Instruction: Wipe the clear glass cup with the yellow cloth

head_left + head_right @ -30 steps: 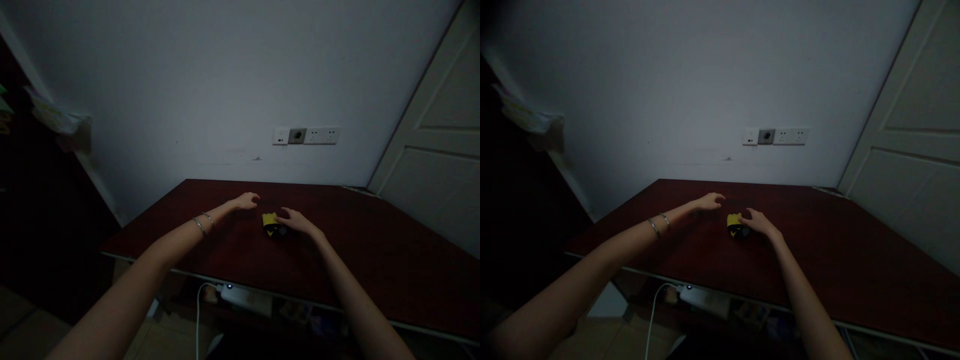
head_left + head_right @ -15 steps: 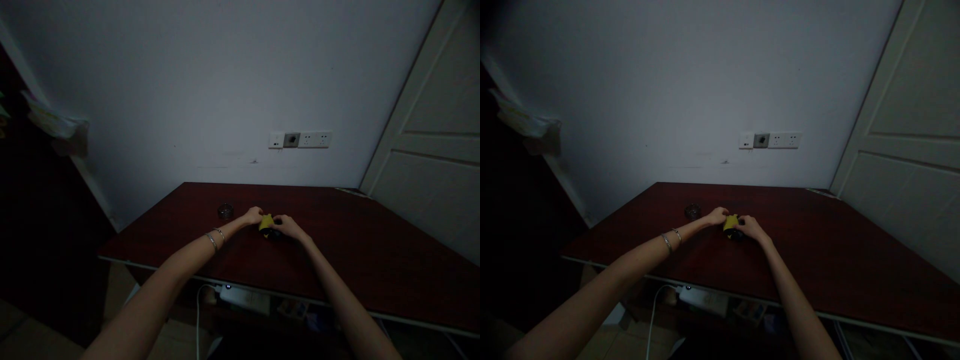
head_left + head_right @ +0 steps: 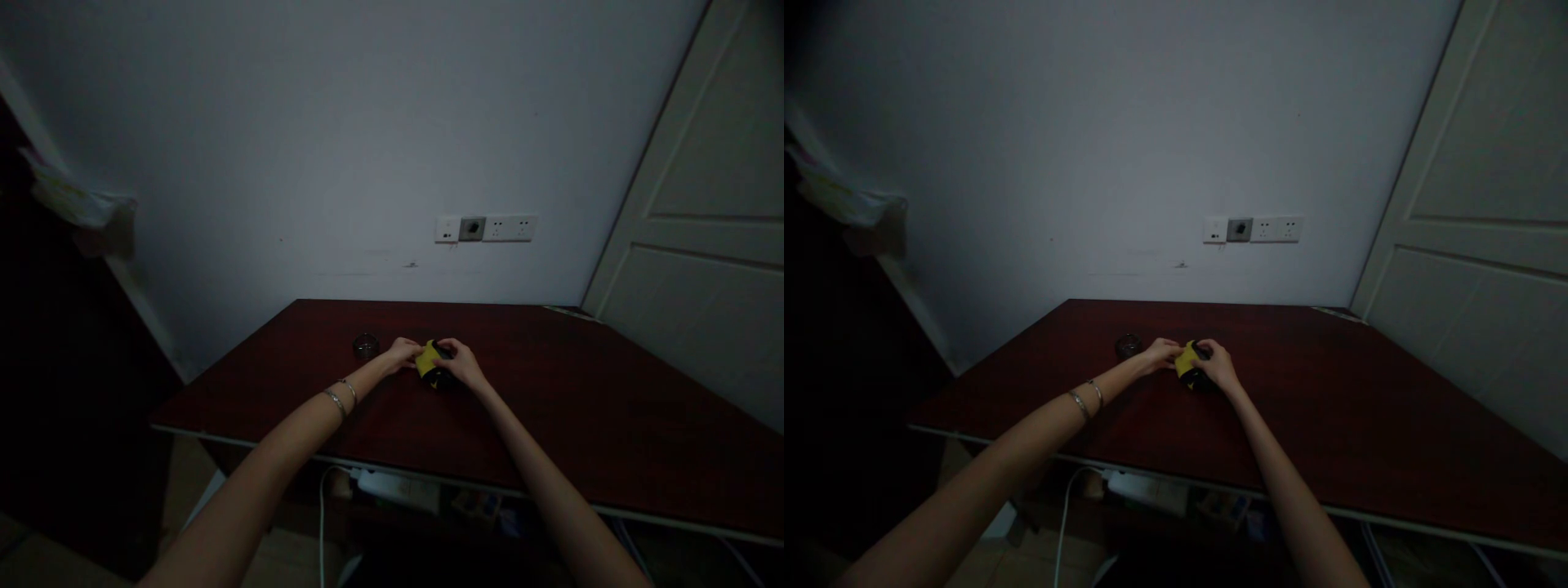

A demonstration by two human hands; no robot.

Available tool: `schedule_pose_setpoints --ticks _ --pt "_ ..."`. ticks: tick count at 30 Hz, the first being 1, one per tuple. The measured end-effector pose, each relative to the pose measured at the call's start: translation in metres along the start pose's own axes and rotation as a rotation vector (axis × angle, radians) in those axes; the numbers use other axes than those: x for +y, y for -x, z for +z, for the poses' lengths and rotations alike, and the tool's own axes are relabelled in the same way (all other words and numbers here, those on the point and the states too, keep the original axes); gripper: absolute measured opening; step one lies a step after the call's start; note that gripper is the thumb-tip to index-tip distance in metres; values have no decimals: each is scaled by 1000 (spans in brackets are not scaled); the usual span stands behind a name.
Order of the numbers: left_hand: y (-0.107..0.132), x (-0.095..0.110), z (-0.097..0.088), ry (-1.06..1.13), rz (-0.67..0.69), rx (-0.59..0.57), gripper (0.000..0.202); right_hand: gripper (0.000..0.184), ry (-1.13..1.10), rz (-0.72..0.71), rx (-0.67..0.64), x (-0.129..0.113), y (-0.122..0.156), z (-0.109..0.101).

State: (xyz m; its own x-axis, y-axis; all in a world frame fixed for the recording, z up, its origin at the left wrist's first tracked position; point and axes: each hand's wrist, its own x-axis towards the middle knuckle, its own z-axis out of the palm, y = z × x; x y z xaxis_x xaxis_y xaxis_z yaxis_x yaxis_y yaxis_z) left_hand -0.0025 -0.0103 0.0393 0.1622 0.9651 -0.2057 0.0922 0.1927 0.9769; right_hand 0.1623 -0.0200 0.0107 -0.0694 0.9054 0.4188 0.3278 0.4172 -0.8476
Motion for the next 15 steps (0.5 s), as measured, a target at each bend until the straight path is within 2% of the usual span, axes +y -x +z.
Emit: schedule_pose_setpoints --ticks 9,15 --pt "5 8 -14 176 36 -16 14 57 -86 -77 26 -6 -1 10" --pt "5 9 -17 255 53 20 25 66 -51 -91 45 -7 3 13"
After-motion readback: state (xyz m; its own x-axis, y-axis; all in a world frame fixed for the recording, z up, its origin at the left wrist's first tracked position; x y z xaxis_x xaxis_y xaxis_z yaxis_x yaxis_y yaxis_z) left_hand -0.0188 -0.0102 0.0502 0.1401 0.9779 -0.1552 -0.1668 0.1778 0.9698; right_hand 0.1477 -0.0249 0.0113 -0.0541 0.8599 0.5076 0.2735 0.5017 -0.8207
